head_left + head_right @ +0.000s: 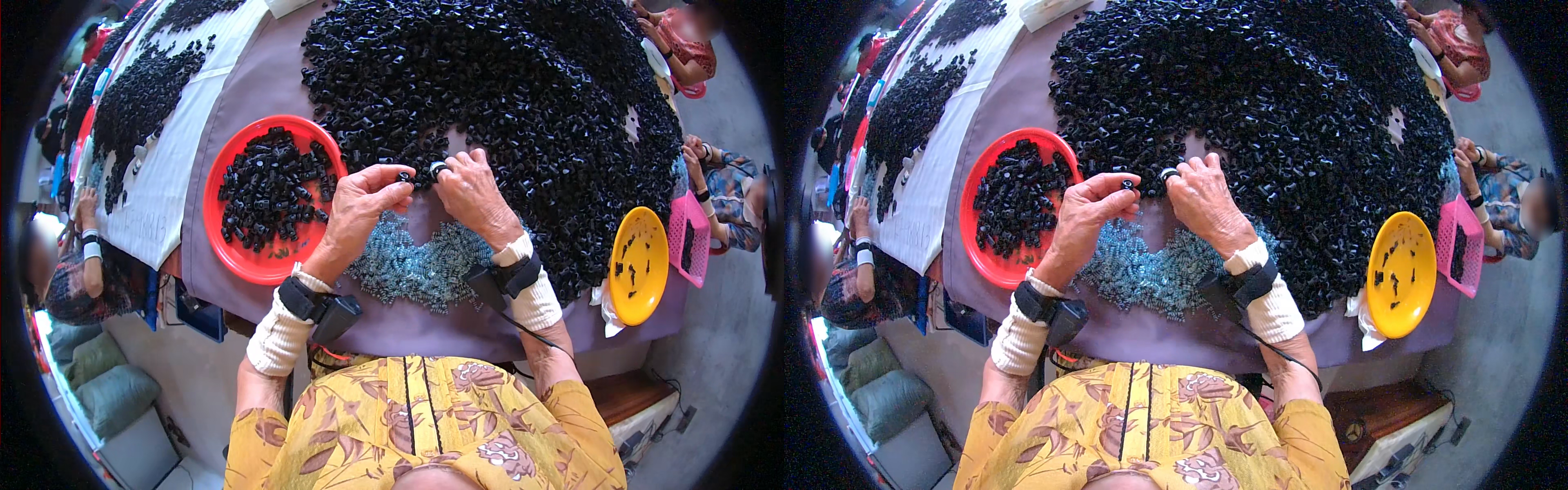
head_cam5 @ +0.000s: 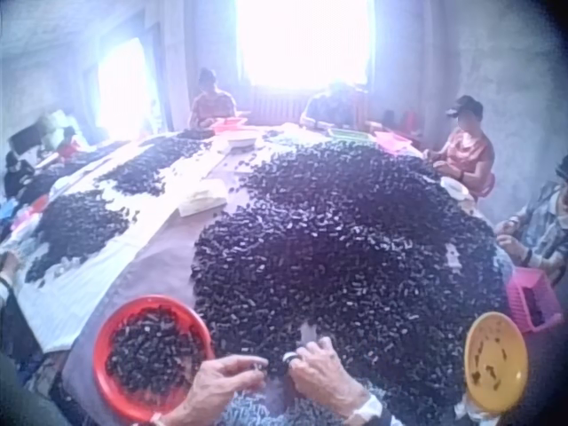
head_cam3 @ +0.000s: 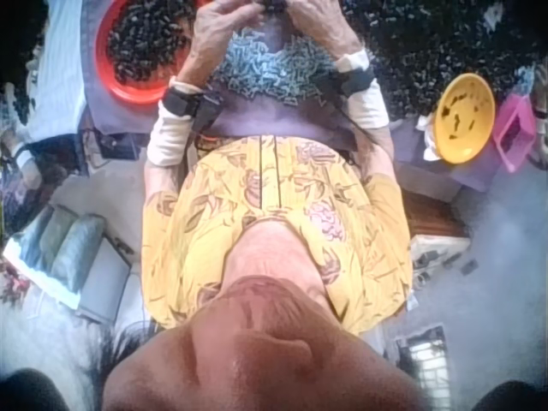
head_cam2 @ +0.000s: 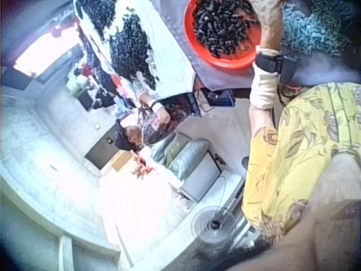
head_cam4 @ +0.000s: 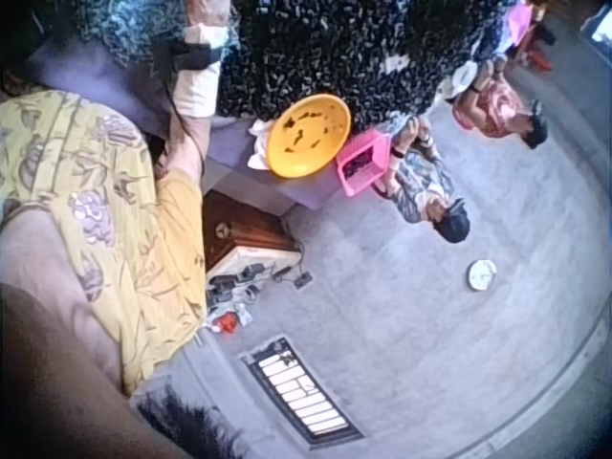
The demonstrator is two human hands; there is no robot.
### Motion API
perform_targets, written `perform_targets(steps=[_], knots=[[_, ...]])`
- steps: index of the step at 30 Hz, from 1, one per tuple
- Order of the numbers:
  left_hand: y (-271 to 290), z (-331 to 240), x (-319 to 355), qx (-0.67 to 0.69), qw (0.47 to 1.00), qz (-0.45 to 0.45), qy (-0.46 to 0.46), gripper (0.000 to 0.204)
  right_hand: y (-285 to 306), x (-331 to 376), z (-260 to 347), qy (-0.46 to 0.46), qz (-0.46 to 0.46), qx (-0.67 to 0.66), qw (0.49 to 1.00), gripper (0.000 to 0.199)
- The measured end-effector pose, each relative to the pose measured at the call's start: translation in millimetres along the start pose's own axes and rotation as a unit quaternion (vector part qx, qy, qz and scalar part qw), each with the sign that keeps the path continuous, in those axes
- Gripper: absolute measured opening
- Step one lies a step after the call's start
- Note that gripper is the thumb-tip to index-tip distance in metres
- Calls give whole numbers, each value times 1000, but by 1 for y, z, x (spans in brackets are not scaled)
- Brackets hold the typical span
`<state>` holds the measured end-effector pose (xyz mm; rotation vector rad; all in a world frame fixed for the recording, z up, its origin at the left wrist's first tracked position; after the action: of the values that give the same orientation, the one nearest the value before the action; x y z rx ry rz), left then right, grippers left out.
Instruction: Manually assembling small black plastic components by joining them together.
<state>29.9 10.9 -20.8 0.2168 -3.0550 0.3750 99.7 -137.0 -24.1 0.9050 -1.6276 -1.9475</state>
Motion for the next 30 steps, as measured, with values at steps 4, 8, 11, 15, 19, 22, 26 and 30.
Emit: perform_targets(steps=[4,8,11,15,19,22,26,30], knots=[[0,0,1,20,1000,-11,3,24,7,2,-6,-35,-13,-113,993,10],[-6,1,0,50,998,1,25,25,41,6,1,-114,-66,-345,929,15],[-14,1,0,93,995,9,18,24,43,5,7,-89,-102,-340,931,14],[-17,0,0,85,996,13,8,23,45,8,8,-57,-111,-285,950,14],[-16,1,1,57,998,11,2,25,52,9,6,-70,-130,-313,938,15],[-17,0,-1,33,999,14,-8,27,57,9,5,-58,-144,-292,944,16],[-19,1,-2,4,999,25,-33,29,62,7,8,-34,-162,-265,950,15],[-19,3,-2,-24,998,28,-47,28,61,6,12,-18,-157,-222,962,13]])
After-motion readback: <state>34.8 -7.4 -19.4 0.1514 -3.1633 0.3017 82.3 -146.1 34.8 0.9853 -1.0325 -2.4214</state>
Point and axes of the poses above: each hand's wrist, its own x-axis away from the middle knuckle, its own y-axis out of the back of the hand, z = x × y, the point moved 4 cm from there along -x, towards the middle knuckle, and after that the axes turned 10 degrees about -y, right-handed, at the moved point
